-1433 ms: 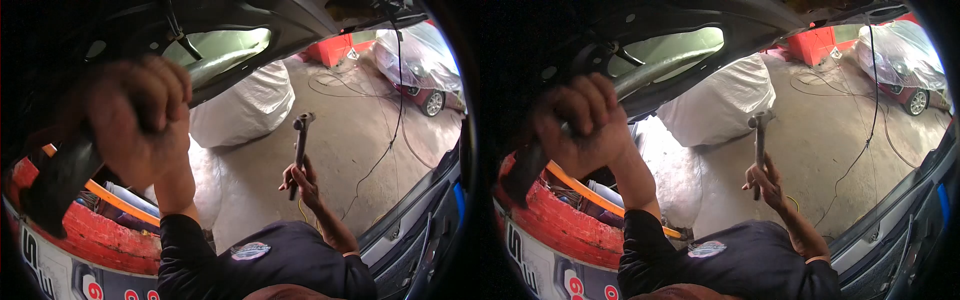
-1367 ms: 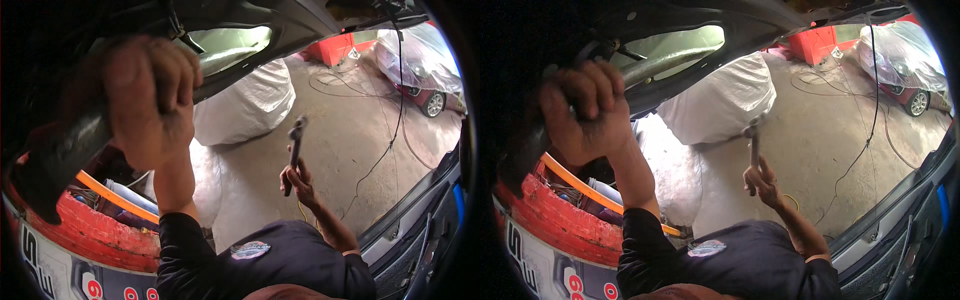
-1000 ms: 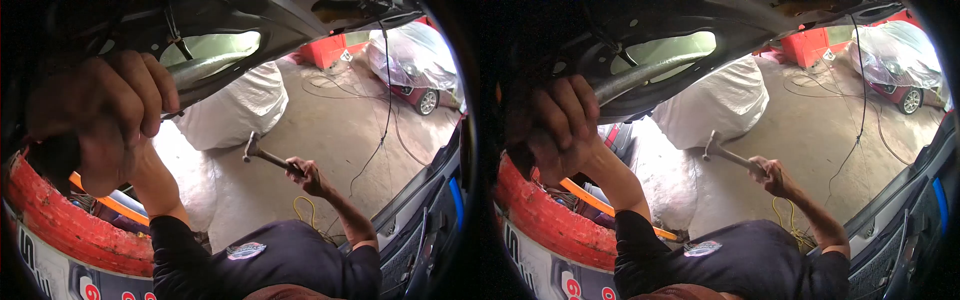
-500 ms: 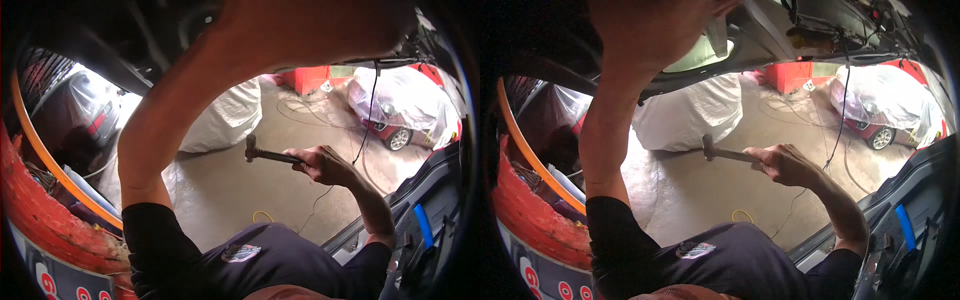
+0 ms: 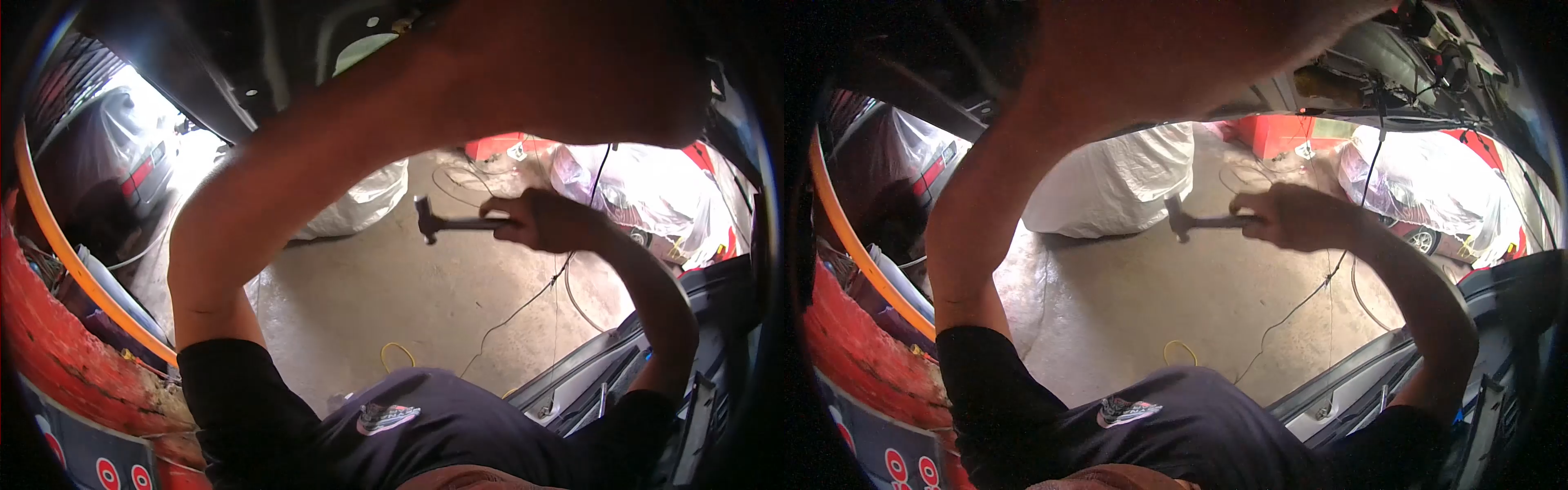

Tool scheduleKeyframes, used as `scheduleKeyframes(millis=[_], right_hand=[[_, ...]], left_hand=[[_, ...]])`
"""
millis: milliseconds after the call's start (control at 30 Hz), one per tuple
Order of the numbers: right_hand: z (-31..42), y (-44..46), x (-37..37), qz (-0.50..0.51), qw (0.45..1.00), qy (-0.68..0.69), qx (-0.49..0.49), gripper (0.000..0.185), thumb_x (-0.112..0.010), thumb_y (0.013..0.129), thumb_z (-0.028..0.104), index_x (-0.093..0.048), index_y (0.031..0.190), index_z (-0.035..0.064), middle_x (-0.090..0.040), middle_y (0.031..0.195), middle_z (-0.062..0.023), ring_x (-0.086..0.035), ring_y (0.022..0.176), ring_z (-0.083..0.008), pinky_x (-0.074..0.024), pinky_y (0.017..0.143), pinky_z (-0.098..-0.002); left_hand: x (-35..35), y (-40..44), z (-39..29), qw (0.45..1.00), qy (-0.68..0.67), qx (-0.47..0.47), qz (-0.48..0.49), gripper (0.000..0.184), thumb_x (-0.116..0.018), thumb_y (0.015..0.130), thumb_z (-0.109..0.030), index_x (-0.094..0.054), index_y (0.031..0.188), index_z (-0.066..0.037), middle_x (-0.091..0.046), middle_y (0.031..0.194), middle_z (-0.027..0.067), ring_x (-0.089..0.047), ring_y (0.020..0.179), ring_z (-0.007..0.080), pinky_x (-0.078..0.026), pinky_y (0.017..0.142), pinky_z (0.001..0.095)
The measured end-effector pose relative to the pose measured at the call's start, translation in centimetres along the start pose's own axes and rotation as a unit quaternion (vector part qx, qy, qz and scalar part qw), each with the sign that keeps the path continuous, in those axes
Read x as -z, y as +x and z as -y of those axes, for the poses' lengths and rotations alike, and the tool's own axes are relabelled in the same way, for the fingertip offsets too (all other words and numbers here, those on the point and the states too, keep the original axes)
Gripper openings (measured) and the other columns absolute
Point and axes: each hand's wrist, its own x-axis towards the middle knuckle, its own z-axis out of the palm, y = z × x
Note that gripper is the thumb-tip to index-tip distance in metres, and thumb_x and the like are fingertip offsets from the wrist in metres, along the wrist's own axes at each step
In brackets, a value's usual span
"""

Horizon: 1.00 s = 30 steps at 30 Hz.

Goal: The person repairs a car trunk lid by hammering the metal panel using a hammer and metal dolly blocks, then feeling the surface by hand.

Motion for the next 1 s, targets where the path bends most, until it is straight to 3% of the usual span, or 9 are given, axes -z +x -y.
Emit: scheduleKeyframes(millis=[200, 267, 367, 467, 567, 633, 867, 967, 1000], right_hand=[[-1.0, 2.8, 4.4, -0.166, 0.985, -0.006, 0.036, 0.037, -0.057, 0.096, 0.030, -0.056, 0.127, 0.0114, -0.063, 0.073, -0.0170, -0.064, 0.066, -0.0287, -0.0490, 0.064, -0.0429], [-0.3, 1.6, 3.2, -0.119, 0.991, -0.050, -0.043, 0.035, -0.052, 0.098, 0.023, -0.055, 0.130, 0.0109, -0.062, 0.075, -0.0166, -0.063, 0.065, -0.0302, -0.0501, 0.065, -0.0425], [-2.1, 0.6, -4.9, -0.048, 0.962, -0.180, 0.199, 0.037, -0.055, 0.094, 0.018, -0.055, 0.131, 0.0157, -0.060, 0.070, -0.0143, -0.064, 0.068, -0.0313, -0.0518, 0.069, -0.0452], [2.4, -0.1, -3.4, 0.289, 0.941, -0.133, 0.113, 0.026, -0.058, 0.092, 0.023, -0.066, 0.116, 0.0169, -0.066, 0.083, -0.0171, -0.068, 0.078, -0.0307, -0.0535, 0.075, -0.0442], [-5.0, 0.2, -1.6, 0.077, 0.962, 0.113, 0.236, 0.027, -0.057, 0.092, 0.026, -0.065, 0.113, 0.0100, -0.067, 0.103, -0.0120, -0.068, 0.085, -0.0236, -0.0552, 0.075, -0.0390], [-4.4, -0.8, -0.3, -0.064, 0.995, -0.048, 0.061, 0.029, -0.050, 0.096, 0.024, -0.062, 0.117, 0.0079, -0.066, 0.085, -0.0147, -0.067, 0.076, -0.0272, -0.0541, 0.068, -0.0391], [-1.4, -2.2, -2.5, 0.054, 0.968, -0.096, 0.225, 0.029, -0.057, 0.094, 0.035, -0.067, 0.101, 0.0090, -0.065, 0.076, -0.0137, -0.069, 0.071, -0.0259, -0.0558, 0.070, -0.0414], [-8.5, -0.1, -0.9, -0.003, 0.976, -0.173, -0.135, 0.022, -0.053, 0.099, 0.021, -0.064, 0.108, 0.0039, -0.067, 0.092, -0.0070, -0.066, 0.089, -0.0156, -0.0544, 0.077, -0.0309], [-8.3, -0.6, -1.3, -0.081, 0.993, 0.065, -0.059, 0.026, -0.053, 0.099, 0.023, -0.062, 0.113, 0.0037, -0.067, 0.098, -0.0081, -0.064, 0.093, -0.0130, -0.0529, 0.077, -0.0289]], left_hand=[[-0.6, 0.0, -0.5, 1.000, 0.004, 0.006, -0.013, 0.026, -0.044, 0.096, -0.029, -0.055, 0.097, -0.006, -0.051, 0.067, 0.0067, -0.050, 0.056, 0.0198, -0.045, 0.060, 0.0399], [-0.4, 0.2, -0.4, 1.000, 0.008, 0.003, -0.018, 0.025, -0.044, 0.095, -0.029, -0.055, 0.096, -0.006, -0.051, 0.067, 0.0068, -0.050, 0.056, 0.0199, -0.045, 0.060, 0.0399], [-0.7, 0.3, -0.3, 1.000, 0.007, 0.003, -0.017, 0.025, -0.045, 0.095, -0.029, -0.055, 0.096, -0.006, -0.051, 0.067, 0.0070, -0.050, 0.056, 0.0201, -0.045, 0.060, 0.0400], [-0.8, 0.0, -0.3, 1.000, 0.004, 0.005, -0.018, 0.025, -0.045, 0.095, -0.028, -0.056, 0.096, -0.006, -0.051, 0.067, 0.0071, -0.050, 0.056, 0.0202, -0.045, 0.060, 0.0400], [-1.2, 0.0, -0.5, 1.000, 0.001, 0.009, -0.026, 0.024, -0.045, 0.094, -0.028, -0.056, 0.096, -0.006, -0.052, 0.067, 0.0072, -0.050, 0.056, 0.0204, -0.045, 0.060, 0.0401], [-0.8, -0.3, -0.7, 0.999, 0.003, 0.014, -0.032, 0.024, -0.045, 0.094, -0.028, -0.056, 0.096, -0.006, -0.052, 0.067, 0.0073, -0.050, 0.056, 0.0205, -0.046, 0.060, 0.0402], [-1.4, 0.8, -0.9, 0.999, 0.009, 0.001, -0.038, 0.024, -0.045, 0.093, -0.027, -0.056, 0.095, -0.006, -0.052, 0.068, 0.0077, -0.051, 0.056, 0.0209, -0.046, 0.060, 0.0403], [-1.4, 0.8, -0.8, 0.999, 0.010, 0.011, -0.046, 0.023, -0.046, 0.093, -0.026, -0.056, 0.095, -0.006, -0.053, 0.068, 0.0078, -0.051, 0.056, 0.0211, -0.046, 0.060, 0.0404], [-1.3, 0.7, -0.6, 0.999, 0.011, 0.016, -0.050, 0.023, -0.046, 0.093, -0.026, -0.056, 0.095, -0.006, -0.053, 0.068, 0.0079, -0.051, 0.056, 0.0212, -0.046, 0.060, 0.0404]])
